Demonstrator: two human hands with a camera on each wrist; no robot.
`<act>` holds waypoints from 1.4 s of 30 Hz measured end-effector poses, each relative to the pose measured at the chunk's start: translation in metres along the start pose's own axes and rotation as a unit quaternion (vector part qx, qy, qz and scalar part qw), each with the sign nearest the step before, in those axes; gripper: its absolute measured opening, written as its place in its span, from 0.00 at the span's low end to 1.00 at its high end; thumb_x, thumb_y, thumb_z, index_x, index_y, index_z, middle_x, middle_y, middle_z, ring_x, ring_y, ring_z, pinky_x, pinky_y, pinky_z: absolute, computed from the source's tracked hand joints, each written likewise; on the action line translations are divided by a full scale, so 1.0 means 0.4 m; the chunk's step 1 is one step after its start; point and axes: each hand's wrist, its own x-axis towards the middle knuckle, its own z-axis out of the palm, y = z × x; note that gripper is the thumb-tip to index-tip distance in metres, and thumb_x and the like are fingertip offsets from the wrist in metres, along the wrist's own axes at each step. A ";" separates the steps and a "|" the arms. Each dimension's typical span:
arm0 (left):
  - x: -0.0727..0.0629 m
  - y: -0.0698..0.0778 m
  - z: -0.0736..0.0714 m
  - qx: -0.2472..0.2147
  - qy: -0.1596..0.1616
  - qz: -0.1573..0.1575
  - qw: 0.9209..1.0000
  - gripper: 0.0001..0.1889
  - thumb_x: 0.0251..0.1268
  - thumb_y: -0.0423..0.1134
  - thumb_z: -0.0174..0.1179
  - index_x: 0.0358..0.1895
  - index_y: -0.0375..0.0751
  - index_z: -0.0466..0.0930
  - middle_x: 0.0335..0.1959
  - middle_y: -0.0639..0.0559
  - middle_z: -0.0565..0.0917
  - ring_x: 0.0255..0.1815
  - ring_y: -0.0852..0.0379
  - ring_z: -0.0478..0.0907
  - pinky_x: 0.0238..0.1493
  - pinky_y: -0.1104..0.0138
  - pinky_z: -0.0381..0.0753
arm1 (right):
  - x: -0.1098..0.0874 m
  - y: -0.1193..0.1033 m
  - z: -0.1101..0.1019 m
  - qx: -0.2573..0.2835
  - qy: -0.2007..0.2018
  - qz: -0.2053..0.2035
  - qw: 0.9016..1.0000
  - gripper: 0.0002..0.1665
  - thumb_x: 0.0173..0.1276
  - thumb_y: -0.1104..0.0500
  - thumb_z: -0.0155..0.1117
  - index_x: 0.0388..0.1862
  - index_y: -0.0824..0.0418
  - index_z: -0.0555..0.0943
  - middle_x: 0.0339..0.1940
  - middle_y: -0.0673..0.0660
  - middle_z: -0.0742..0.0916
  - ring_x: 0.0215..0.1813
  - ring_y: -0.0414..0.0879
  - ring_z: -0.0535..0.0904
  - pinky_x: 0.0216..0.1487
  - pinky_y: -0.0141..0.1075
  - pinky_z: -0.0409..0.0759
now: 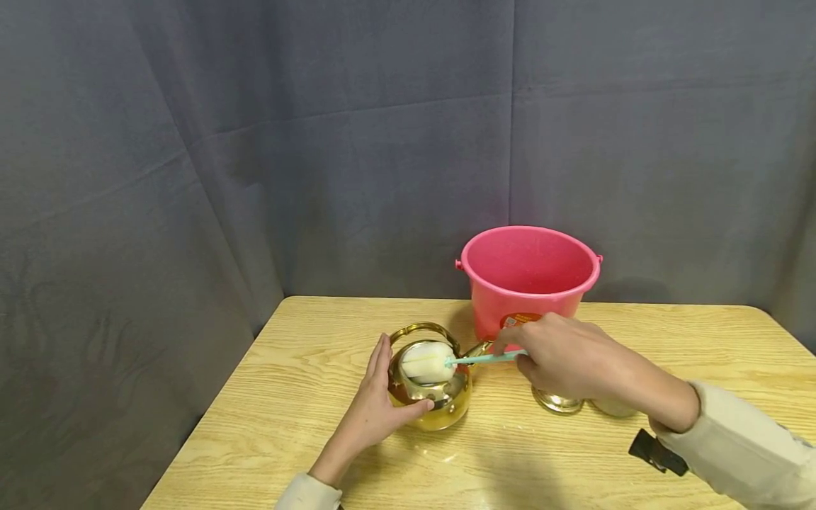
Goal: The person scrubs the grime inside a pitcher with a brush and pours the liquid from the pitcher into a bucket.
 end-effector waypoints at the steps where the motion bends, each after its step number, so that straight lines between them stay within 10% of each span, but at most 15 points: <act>1: 0.000 0.000 -0.001 0.001 0.000 0.000 1.000 0.64 0.49 0.59 0.72 0.78 0.39 0.34 0.78 0.44 0.37 0.73 0.39 0.51 0.66 0.43 0.55 | 0.002 -0.001 0.000 -0.005 0.002 -0.002 1.000 0.22 0.52 0.72 0.61 0.40 0.49 0.86 0.29 0.41 0.81 0.20 0.36 0.66 0.17 0.33 0.68; 42: 0.000 0.010 -0.003 -0.001 0.004 0.002 1.000 0.64 0.49 0.57 0.73 0.78 0.39 0.35 0.78 0.44 0.38 0.74 0.40 0.47 0.68 0.44 0.54 | 0.050 -0.033 0.085 -0.081 0.029 0.023 0.996 0.22 0.53 0.70 0.62 0.38 0.45 0.88 0.13 0.44 0.72 0.16 0.44 0.66 0.11 0.33 0.65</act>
